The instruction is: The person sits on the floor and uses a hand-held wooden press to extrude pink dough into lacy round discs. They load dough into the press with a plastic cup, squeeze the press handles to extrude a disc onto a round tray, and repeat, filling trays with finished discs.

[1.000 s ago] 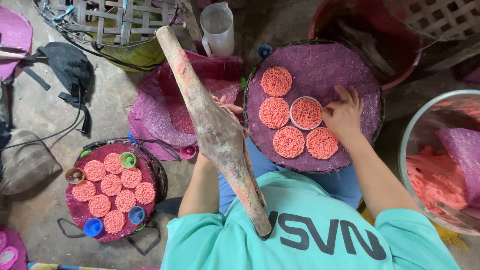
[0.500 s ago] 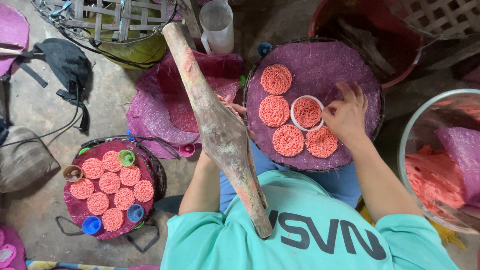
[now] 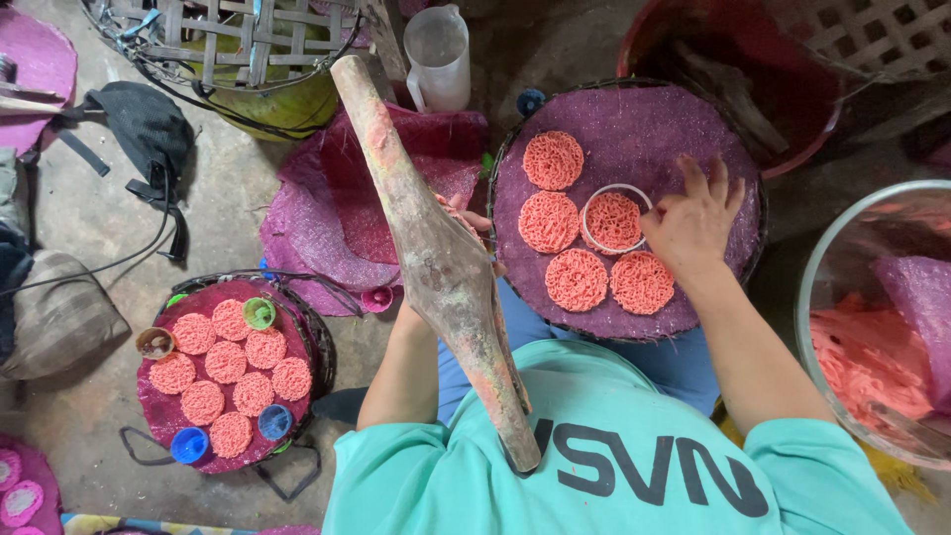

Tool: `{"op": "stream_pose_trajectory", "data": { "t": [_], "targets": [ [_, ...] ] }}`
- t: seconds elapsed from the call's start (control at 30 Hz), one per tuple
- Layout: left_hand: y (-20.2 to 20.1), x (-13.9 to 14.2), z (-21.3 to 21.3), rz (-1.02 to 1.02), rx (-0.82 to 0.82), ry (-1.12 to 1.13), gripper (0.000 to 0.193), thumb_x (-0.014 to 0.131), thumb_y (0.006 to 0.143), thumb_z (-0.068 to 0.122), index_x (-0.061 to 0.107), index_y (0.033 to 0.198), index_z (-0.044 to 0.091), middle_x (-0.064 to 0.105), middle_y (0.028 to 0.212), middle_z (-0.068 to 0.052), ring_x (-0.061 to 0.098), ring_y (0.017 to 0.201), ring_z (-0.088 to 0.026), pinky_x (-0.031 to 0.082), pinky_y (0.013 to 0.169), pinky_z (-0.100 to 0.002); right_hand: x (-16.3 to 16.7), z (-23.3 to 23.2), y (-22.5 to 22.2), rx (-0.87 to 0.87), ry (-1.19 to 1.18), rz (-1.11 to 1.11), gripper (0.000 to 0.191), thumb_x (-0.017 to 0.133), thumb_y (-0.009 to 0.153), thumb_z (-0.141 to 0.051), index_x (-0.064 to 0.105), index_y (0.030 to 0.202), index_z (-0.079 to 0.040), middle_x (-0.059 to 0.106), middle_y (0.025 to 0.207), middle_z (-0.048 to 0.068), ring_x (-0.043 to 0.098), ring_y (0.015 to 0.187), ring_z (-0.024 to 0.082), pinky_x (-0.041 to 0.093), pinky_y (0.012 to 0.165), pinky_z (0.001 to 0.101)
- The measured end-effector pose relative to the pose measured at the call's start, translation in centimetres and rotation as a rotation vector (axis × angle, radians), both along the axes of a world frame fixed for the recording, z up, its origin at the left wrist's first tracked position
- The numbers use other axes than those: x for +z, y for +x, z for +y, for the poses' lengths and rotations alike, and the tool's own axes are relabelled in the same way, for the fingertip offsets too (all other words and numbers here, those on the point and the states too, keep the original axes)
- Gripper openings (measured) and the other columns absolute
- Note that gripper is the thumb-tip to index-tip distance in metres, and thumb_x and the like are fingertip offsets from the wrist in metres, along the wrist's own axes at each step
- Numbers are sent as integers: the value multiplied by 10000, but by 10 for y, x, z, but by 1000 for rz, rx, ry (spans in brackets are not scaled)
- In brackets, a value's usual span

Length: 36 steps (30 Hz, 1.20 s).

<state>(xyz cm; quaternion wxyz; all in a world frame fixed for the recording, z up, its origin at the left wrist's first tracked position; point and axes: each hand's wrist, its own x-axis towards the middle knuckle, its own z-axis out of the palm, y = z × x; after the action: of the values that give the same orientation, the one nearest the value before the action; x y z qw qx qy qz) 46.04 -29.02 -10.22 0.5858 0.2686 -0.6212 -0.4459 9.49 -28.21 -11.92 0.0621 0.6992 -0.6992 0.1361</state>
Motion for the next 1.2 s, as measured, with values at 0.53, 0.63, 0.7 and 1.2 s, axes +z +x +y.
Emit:
{"op": "stream_pose_trajectory", "data": {
  "t": [0.53,0.63,0.7,1.2],
  "targets": [
    [-29,-1,20,-6,-18,1,538,838,762,229,628,1247,131,714,1029,-21,691,1050,-260,396,1095,-464,-9,87,-109,-216,53,-68,145,757,811,-250,792,772,-114,562,1533,128,366,1530,439,251,1199,690],
    [-46,1,26,-13,-27,1,531,837,757,233,634,1236,125,715,1026,-30,692,1042,-265,408,1080,-460,-3,95,-114,-207,42,-74,166,763,840,-271,795,791,-116,564,1528,131,368,1530,432,256,1195,696],
    [-56,2,31,-18,-29,2,527,836,753,236,638,1228,122,715,1025,-35,692,1038,-269,416,1069,-458,2,101,-121,-204,30,-66,189,772,880,-299,801,813,-124,564,1528,141,368,1528,431,249,1181,713],
    [-107,12,48,-71,-32,-14,501,829,724,259,670,1170,95,719,1013,-76,695,1002,-299,476,992,-439,-25,119,-187,-569,327,-1163,351,528,1099,-255,608,1325,2,632,852,90,545,576,147,461,502,336]
  ]
}}
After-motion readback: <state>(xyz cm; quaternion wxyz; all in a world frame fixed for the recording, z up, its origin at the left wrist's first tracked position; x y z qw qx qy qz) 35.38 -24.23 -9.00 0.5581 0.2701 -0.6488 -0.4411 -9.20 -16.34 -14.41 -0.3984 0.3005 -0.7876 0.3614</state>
